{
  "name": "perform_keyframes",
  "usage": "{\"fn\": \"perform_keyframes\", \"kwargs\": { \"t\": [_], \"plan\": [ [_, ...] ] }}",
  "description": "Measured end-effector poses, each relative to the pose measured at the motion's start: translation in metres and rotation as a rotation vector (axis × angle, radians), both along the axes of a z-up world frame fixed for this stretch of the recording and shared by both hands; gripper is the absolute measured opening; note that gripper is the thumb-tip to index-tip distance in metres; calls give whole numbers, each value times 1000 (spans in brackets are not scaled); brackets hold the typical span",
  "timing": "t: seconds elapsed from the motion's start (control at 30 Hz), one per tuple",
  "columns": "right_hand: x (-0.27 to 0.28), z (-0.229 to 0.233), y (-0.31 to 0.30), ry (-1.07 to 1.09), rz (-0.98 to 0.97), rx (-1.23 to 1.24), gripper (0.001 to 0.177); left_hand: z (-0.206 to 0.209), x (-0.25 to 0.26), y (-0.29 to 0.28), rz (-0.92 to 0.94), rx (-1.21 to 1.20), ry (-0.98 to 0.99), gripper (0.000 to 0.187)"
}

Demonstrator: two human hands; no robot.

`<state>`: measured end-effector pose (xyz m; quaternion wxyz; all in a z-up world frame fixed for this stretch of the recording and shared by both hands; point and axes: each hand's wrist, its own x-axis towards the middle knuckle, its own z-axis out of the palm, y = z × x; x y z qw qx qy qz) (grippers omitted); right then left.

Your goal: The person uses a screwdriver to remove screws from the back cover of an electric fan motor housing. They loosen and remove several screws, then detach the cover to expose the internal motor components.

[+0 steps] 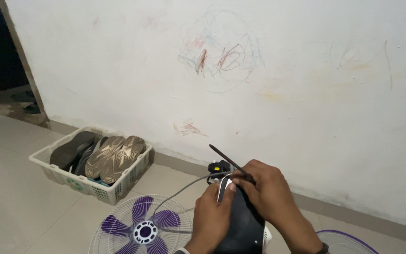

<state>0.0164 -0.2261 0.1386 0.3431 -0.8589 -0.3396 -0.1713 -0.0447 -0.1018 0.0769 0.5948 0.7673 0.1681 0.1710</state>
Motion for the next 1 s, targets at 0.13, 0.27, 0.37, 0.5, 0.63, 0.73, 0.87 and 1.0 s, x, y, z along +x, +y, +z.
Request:
{"fn": "perform_keyframes", "kwargs": {
  "t": [0.13, 0.27, 0.37, 0.5, 0.63, 0.73, 0.87, 1.0],
  "plan": [
    [-2, 6, 2, -17, 13, -27, 13, 4, -2, 0, 16, 21, -8, 41],
    [-7, 11, 5, 29, -22, -71, 12, 3, -3, 1, 12, 70, -28, 41],
    [-10, 17, 9, 37, -103, -221, 16, 1, -5, 1, -1, 77, -4, 43],
    [-11, 23, 10, 85, -107, -213, 16, -1, -6, 0, -9, 77, 21, 44],
    [-11, 25, 8, 53, -37, -186, 12, -2, -6, 0, -22, 48, -61, 44],
    [-11, 23, 6, 2, 18, -194, 7, -4, -7, 0, -45, 23, -53, 43],
    [-8, 22, 1, -120, 76, -219, 12, -3, -7, -2, -41, 17, -86, 42],
    [-4, 23, -8, -104, 160, -206, 9, -1, -8, -3, -46, 43, -30, 44]
  ]
}}
